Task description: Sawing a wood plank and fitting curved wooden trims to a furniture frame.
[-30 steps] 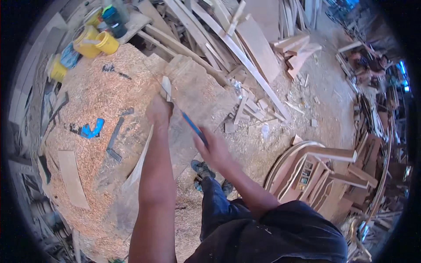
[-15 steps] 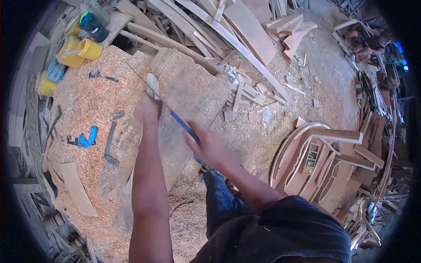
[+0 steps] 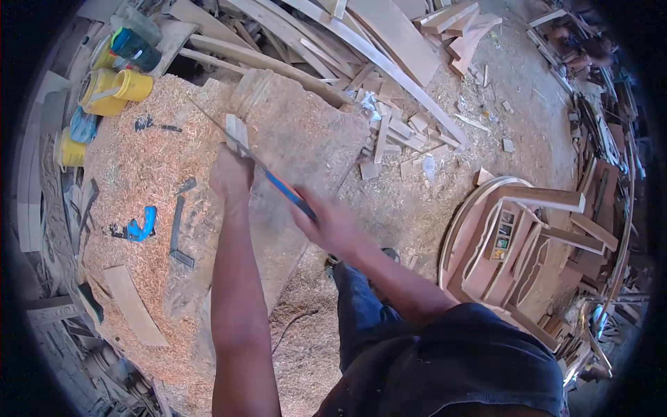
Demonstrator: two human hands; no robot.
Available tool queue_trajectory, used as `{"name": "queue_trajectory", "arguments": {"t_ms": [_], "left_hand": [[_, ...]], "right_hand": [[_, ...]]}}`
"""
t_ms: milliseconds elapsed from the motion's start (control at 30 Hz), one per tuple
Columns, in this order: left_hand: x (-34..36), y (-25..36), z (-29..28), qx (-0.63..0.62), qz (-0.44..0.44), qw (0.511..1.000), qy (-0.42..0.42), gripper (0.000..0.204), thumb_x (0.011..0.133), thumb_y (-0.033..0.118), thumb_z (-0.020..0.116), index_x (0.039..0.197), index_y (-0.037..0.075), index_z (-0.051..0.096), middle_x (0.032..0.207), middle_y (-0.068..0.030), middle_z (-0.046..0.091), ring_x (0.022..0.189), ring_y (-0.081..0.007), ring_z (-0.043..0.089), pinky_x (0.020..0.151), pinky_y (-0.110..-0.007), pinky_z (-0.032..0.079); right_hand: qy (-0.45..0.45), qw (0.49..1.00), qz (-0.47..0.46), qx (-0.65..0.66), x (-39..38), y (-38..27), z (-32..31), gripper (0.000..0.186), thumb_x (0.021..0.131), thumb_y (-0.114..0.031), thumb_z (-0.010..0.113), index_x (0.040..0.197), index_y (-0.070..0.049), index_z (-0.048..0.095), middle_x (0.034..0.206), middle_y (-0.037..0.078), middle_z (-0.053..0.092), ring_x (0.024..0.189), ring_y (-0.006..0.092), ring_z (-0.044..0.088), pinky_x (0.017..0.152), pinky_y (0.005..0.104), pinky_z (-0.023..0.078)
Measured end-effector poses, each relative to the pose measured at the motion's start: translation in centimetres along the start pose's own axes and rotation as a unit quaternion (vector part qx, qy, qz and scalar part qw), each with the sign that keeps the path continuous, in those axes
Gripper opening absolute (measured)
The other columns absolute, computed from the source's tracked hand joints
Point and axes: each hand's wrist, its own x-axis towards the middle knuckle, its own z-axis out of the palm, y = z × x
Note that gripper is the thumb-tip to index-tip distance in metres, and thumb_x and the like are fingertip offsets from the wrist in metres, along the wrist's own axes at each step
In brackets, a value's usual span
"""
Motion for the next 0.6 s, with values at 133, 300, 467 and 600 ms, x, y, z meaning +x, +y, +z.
{"name": "queue_trajectory", "arguments": {"t_ms": [133, 300, 467, 600], "left_hand": [[0.6, -0.6, -0.6, 0.012, 0.008, 1.0, 0.02, 0.03, 0.093, 0.031, 0.074, 0.11, 0.007, 0.065, 0.099, -0.0194, 0.077, 0.095, -0.0425, 0.075, 0.085, -0.051, 0.056], [1.1, -0.3, 0.5, 0.0, 0.03, 0.998, 0.047, 0.031, 0.093, 0.034, 0.075, 0.107, 0.008, 0.067, 0.096, -0.0198, 0.077, 0.09, -0.0428, 0.075, 0.08, -0.052, 0.057], [0.5, -0.8, 1.1, -0.03, 0.018, 0.999, 0.02, 0.031, 0.093, 0.034, 0.075, 0.106, 0.007, 0.067, 0.096, -0.0201, 0.077, 0.09, -0.0424, 0.075, 0.08, -0.052, 0.056], [1.0, -1.5, 0.3, 0.005, 0.017, 0.999, 0.037, 0.03, 0.095, 0.035, 0.074, 0.105, 0.008, 0.067, 0.096, -0.0203, 0.077, 0.09, -0.0423, 0.075, 0.08, -0.052, 0.056]], "right_hand": [[0.034, 0.999, -0.004, 0.007, -12.6, 4.1, -3.0, 0.055, 0.1, -0.033, 0.072, 0.151, -0.017, 0.058, 0.09, 0.011, 0.08, 0.068, 0.0334, 0.075, 0.056, 0.0407, 0.054], [0.003, 0.999, 0.025, -0.037, -0.9, 2.0, 0.7, 0.053, 0.1, -0.037, 0.07, 0.145, -0.013, 0.059, 0.086, 0.016, 0.078, 0.07, 0.0387, 0.074, 0.059, 0.048, 0.054], [0.037, 0.998, -0.037, -0.033, 3.5, 0.2, 2.4, 0.045, 0.101, -0.033, 0.066, 0.14, -0.011, 0.061, 0.095, 0.015, 0.079, 0.076, 0.0437, 0.072, 0.066, 0.0493, 0.054], [-0.022, 0.998, 0.064, 0.021, -10.3, 2.2, -2.8, 0.047, 0.102, -0.028, 0.07, 0.146, -0.011, 0.062, 0.095, 0.012, 0.079, 0.074, 0.0296, 0.075, 0.067, 0.0411, 0.057]]}}
